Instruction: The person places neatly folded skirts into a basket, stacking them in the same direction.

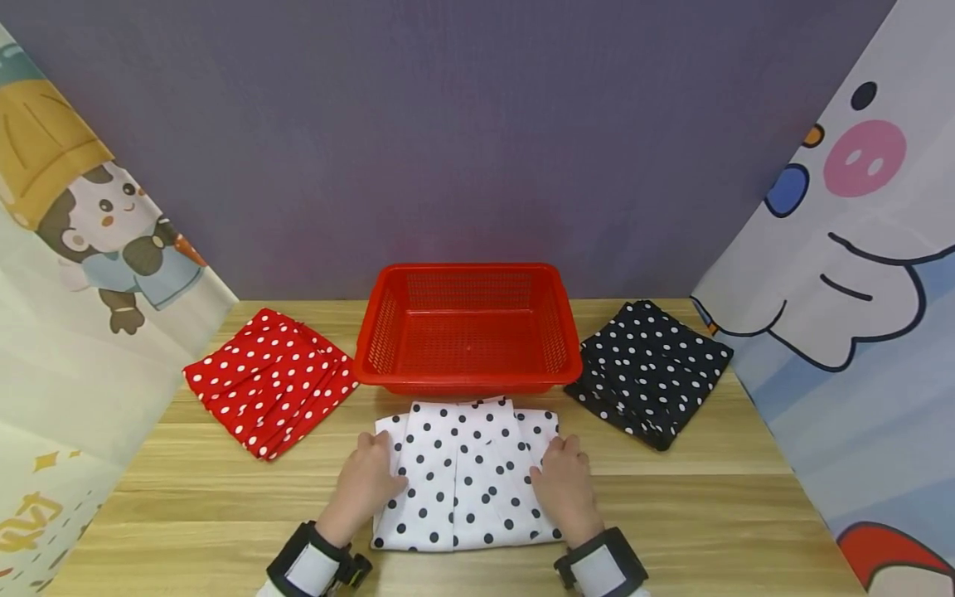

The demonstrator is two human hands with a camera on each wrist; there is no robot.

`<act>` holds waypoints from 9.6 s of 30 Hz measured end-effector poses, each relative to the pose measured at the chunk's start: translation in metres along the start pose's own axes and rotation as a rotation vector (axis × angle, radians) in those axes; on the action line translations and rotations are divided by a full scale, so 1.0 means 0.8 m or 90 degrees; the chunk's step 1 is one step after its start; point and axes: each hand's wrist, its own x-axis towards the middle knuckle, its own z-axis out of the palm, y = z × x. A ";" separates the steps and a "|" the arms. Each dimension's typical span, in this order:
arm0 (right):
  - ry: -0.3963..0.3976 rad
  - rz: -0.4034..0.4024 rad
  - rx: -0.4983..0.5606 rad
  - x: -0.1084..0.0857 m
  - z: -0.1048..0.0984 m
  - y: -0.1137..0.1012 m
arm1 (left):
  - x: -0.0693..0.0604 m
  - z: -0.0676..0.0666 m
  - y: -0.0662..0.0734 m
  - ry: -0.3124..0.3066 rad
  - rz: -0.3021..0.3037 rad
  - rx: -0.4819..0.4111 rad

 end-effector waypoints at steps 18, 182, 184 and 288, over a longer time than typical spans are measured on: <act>-0.027 0.008 0.059 -0.002 0.002 -0.010 | -0.001 0.006 0.007 0.005 -0.021 -0.013; -0.072 -0.006 -0.014 0.232 -0.139 -0.095 | 0.255 -0.107 0.093 -0.060 -0.044 0.080; -0.090 0.000 -0.011 0.232 -0.140 -0.097 | 0.256 -0.107 0.096 -0.078 -0.048 0.085; 0.259 -0.412 -0.042 0.048 -0.065 -0.011 | 0.048 -0.061 -0.025 0.259 0.362 0.090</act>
